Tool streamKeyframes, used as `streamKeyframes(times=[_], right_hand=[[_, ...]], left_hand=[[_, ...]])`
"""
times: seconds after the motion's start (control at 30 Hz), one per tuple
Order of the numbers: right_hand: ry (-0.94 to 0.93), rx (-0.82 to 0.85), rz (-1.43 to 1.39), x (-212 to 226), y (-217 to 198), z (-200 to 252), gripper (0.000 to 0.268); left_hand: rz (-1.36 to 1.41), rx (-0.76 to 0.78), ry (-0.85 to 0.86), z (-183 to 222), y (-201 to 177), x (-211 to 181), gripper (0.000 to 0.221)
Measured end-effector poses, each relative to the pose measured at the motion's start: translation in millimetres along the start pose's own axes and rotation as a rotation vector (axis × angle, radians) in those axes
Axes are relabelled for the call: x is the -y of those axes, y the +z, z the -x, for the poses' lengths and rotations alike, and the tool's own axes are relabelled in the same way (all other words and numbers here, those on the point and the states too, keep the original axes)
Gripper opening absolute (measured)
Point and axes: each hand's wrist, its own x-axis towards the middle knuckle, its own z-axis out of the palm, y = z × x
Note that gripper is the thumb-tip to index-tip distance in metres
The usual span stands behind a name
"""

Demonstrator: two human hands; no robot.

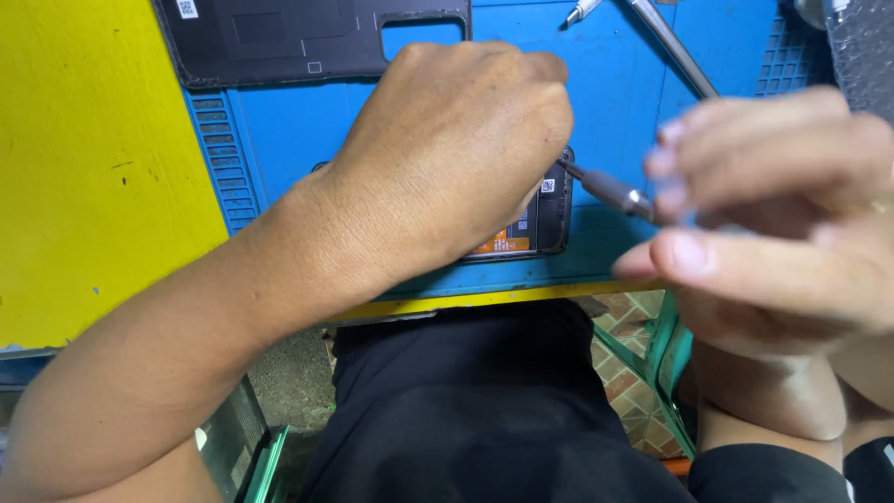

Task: The person uses a screwdriver and tweezers to remove screws and small components from the back of a smartphone placed on a blue mat. The person repeatedly switches between tools to access different areas of the device's rear panel.

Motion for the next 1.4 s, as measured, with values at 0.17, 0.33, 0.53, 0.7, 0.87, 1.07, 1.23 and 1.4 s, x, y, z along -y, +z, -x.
streamKeyframes(times=[0.17,0.33,0.53,0.7,0.87,1.07,1.23,1.4], right_hand=[[0.029,-0.074,-0.052,-3.6,15.5,7.3,0.062],[0.068,-0.165,-0.058,7.8,20.7,15.4,0.054],[0.167,-0.264,-0.043,13.5,20.1,25.0,0.068],[0.127,-0.144,0.035,9.6,11.1,22.4,0.063],[0.136,-0.146,0.059,8.5,10.4,24.5,0.062],[0.091,-0.061,0.112,6.4,4.6,23.3,0.062],[-0.028,0.125,-0.029,-6.6,-6.5,16.0,0.068],[0.126,-0.121,0.014,12.1,12.0,11.9,0.019]], left_hand=[[-0.047,-0.046,0.004,0.9,2.3,-5.5,0.022],[-0.072,-0.070,-0.019,0.6,5.0,-11.9,0.027],[-0.116,-0.125,-0.019,-3.2,11.1,-14.0,0.026],[-0.344,-0.172,0.114,0.3,10.9,-15.4,0.028],[-0.521,-0.191,0.152,3.5,5.0,-16.9,0.030],[-0.547,-0.134,0.259,-5.2,14.1,-8.4,0.022],[-0.586,-0.167,0.266,-6.2,21.1,-7.9,0.021],[-0.552,-0.201,0.246,-8.8,37.0,-7.9,0.015]])
